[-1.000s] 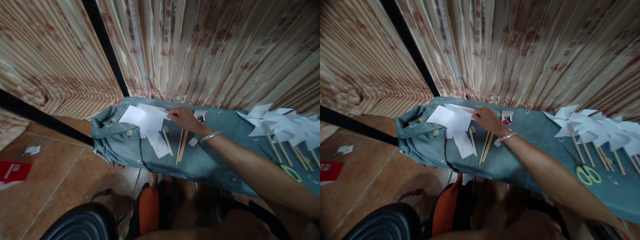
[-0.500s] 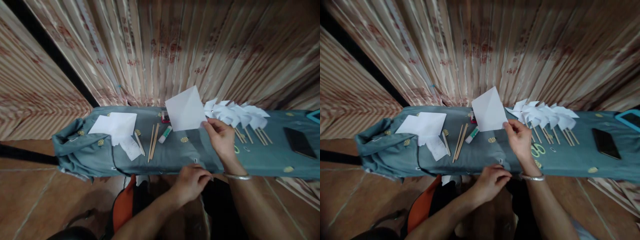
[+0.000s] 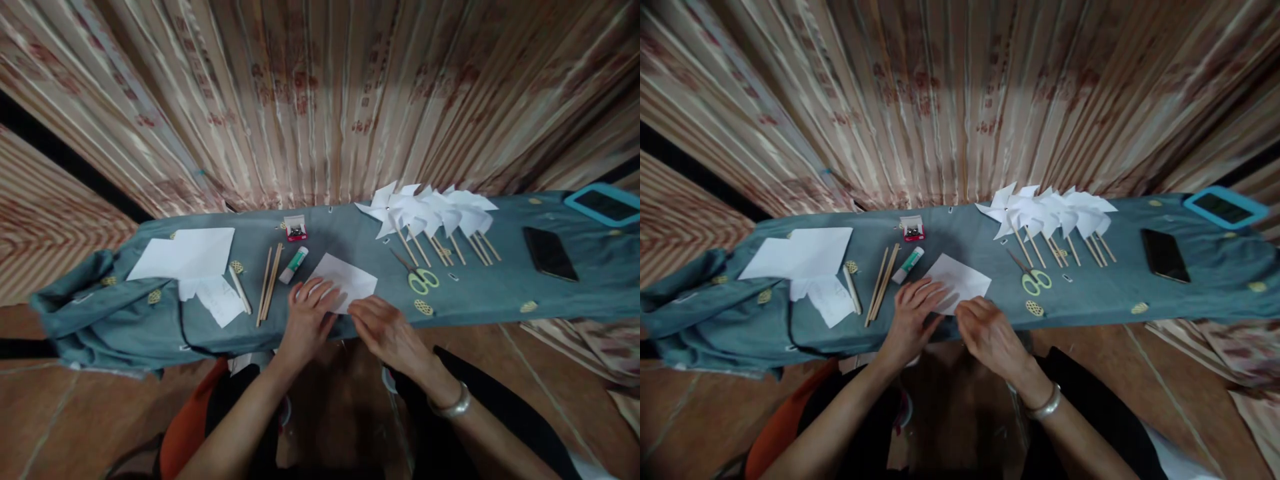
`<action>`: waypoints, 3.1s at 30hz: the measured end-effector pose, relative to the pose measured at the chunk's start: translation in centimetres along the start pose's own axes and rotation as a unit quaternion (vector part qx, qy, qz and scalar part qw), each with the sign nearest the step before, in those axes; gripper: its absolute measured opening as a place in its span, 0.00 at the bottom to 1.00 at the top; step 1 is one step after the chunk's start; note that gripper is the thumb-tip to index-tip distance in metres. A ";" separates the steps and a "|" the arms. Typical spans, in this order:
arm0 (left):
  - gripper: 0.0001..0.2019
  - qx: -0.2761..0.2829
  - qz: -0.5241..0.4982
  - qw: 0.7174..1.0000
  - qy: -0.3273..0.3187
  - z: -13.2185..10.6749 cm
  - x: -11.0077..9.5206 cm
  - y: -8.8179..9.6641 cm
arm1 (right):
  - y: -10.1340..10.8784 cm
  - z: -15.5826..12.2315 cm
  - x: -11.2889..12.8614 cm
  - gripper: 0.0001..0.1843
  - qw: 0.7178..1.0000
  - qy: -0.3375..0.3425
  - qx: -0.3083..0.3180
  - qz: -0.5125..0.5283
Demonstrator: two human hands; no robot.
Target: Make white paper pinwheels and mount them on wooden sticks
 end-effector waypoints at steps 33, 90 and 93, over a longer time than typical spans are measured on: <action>0.31 0.147 0.109 0.983 -0.034 -2.1 -1.2 -3.9 | -2.9 3.4 -10.8 0.06 0.970 -0.234 -0.066 0.019; 0.33 0.173 0.215 0.961 -0.025 -3.9 0.5 -3.0 | -1.5 -2.5 -12.1 0.30 0.953 -0.268 -0.067 -0.124; 0.35 0.159 0.243 0.957 -0.011 -5.6 1.0 -2.0 | -1.2 -3.0 -12.4 0.27 0.956 -0.257 -0.076 -0.120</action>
Point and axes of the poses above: each hand's wrist, its own z-axis towards the middle knuckle, its own y-axis out of the back of the hand, x = y × z, the point moved 6 cm from there along z, towards the middle knuckle, and after that the axes turned 3 degrees about -x, right-handed, at the moved point
